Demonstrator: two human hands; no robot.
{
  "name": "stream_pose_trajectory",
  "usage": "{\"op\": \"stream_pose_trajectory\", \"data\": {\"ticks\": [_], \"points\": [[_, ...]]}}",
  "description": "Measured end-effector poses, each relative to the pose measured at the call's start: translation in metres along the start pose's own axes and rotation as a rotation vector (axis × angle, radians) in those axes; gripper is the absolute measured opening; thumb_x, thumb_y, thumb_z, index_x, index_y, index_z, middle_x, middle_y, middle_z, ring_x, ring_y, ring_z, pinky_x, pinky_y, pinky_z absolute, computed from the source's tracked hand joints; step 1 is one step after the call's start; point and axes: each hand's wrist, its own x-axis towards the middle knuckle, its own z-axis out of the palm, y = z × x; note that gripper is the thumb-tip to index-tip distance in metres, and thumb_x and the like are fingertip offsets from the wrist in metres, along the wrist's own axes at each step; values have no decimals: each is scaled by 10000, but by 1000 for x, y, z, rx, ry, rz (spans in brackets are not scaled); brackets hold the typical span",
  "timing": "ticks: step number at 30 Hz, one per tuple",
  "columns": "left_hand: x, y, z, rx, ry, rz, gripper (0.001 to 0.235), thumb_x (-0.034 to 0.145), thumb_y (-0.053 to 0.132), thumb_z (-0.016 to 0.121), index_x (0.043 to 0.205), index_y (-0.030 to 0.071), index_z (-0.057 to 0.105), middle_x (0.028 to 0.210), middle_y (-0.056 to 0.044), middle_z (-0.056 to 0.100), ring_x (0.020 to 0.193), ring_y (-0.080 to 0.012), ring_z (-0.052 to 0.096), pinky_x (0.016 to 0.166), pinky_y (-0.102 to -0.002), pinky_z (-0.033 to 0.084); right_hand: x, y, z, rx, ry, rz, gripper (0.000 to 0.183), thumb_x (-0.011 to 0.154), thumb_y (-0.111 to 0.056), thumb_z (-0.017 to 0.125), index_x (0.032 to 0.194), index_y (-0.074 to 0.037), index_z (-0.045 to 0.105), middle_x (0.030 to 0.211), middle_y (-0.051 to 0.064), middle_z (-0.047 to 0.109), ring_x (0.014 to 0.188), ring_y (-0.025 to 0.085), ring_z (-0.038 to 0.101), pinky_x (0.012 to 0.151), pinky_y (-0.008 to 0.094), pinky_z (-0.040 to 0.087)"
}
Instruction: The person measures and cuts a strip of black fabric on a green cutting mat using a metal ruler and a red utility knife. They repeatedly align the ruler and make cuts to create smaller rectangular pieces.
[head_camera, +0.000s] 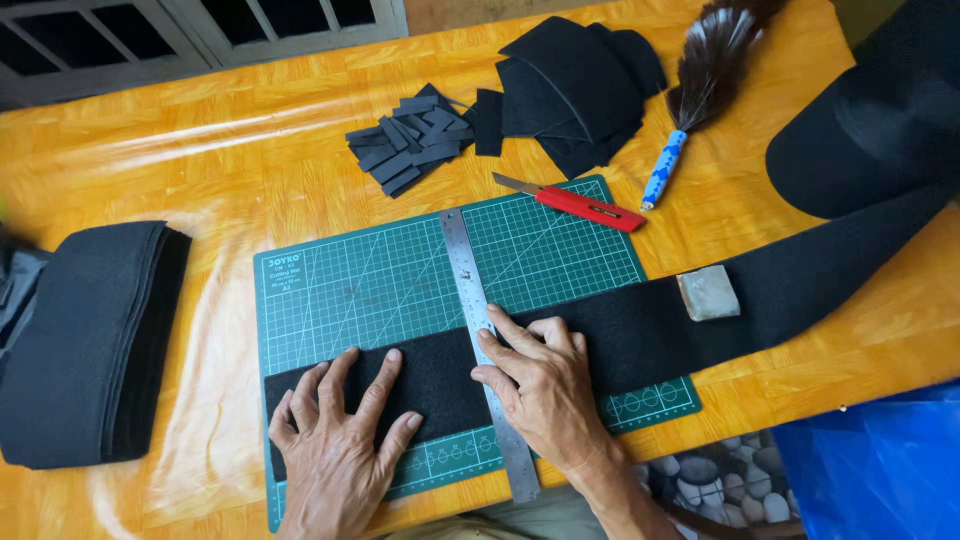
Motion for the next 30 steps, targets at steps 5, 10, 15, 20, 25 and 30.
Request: {"op": "stream_pose_trajectory", "data": {"ticks": [5, 10, 15, 20, 25, 30], "points": [[-1, -1, 2, -12, -9, -12, 653, 871, 749, 447, 1469, 493, 504, 1514, 0, 505, 1325, -281, 476, 1047, -515, 344, 1, 0, -1, 5, -5, 3, 360, 825, -404, 792, 1139, -228, 789, 1392, -36, 677, 930, 251, 540, 761, 443, 406], [0, 0, 3, 2, -7, -7, 656, 867, 756, 441, 1463, 491, 512, 1511, 0, 510, 1334, -268, 475, 1037, -503, 350, -2, 1, -1, 11, 3, 7, 373, 835, -392, 794, 1158, -205, 792, 1396, -23, 674, 941, 242, 534, 763, 425, 407], [1, 0, 2, 6, 18, 0, 645, 879, 750, 434, 1458, 482, 524, 1504, -3, 523, 1329, -271, 486, 1053, -484, 333, 0, 1, -3, 19, 5, 4, 361, 819, -397, 800, 1132, -217, 796, 1383, -28, 683, 926, 248, 542, 757, 450, 408], [-1, 0, 5, 13, 12, -8, 651, 868, 756, 441, 1457, 491, 520, 1508, 4, 517, 1341, -264, 479, 1046, -494, 345, -2, 0, -2, 25, 14, 7, 371, 809, -381, 817, 1136, -205, 797, 1384, -18, 683, 934, 240, 545, 759, 441, 409], [-1, 0, 5, 22, 28, -2, 652, 870, 757, 442, 1459, 489, 521, 1505, 7, 520, 1330, -263, 485, 1053, -483, 338, 0, -1, -4, 32, 10, 5, 364, 809, -379, 815, 1127, -203, 795, 1386, -16, 683, 929, 241, 537, 768, 439, 404], [0, 0, 1, -4, 12, -3, 641, 880, 748, 433, 1455, 481, 527, 1512, 1, 517, 1331, -265, 478, 1050, -494, 336, -1, 1, -2, 23, 2, 6, 369, 803, -391, 817, 1123, -209, 800, 1379, -21, 686, 935, 244, 538, 768, 440, 412]]}}
